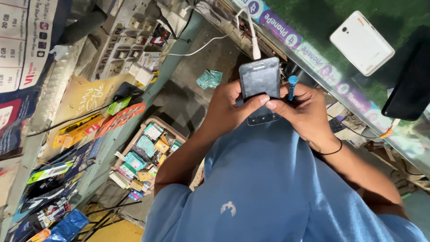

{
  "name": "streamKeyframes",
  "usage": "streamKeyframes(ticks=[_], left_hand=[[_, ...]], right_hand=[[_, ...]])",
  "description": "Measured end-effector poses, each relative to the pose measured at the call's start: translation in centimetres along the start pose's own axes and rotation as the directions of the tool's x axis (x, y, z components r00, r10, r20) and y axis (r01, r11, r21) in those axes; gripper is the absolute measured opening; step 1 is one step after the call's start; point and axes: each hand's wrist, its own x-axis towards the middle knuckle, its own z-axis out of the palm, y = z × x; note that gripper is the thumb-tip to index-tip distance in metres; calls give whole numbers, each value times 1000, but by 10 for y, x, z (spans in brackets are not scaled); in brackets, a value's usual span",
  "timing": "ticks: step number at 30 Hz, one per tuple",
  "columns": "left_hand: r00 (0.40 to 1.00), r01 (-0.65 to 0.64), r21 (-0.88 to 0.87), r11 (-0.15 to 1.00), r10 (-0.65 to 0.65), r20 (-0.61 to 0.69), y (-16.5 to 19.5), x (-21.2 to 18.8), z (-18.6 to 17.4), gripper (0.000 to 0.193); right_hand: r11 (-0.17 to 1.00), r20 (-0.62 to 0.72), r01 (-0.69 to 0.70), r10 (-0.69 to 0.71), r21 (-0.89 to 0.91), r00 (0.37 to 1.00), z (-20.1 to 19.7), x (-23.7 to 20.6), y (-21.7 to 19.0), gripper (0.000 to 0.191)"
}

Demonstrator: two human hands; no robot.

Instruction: The person uses a blue pen-like tool to probe the screen and edges of a black smartphone. They remove the back cover, probe the battery compartment, and then reattach the cover. The person continues to probe the screen and side edges of the phone.

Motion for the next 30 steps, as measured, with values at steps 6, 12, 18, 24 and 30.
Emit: streamKeyframes(ticks=[6, 12, 18, 24, 30], left_hand=[[1000, -26, -49, 998, 26, 10, 14, 1, -2, 27], [997, -62, -72, 995, 64, 33, 15, 1, -6, 29], [1000, -30, -155, 987, 28, -13, 9, 2, -9, 34], [993, -116, -367, 923, 108, -42, 14, 11, -25, 28], [983, -129, -411, 902, 64, -170, 11, 19, -30, 18]], right_hand=[[995, 7, 37, -36, -90, 999, -1, 1, -13, 13], [988, 34, 123, -121, -91, 992, -2, 4, -20, 17], [986, 50, 126, -121, -105, 991, -2, 3, -20, 17], [990, 68, 87, -79, -113, 995, 0, 5, -20, 15], [974, 139, 147, -123, -172, 983, 4, 7, -15, 15]])
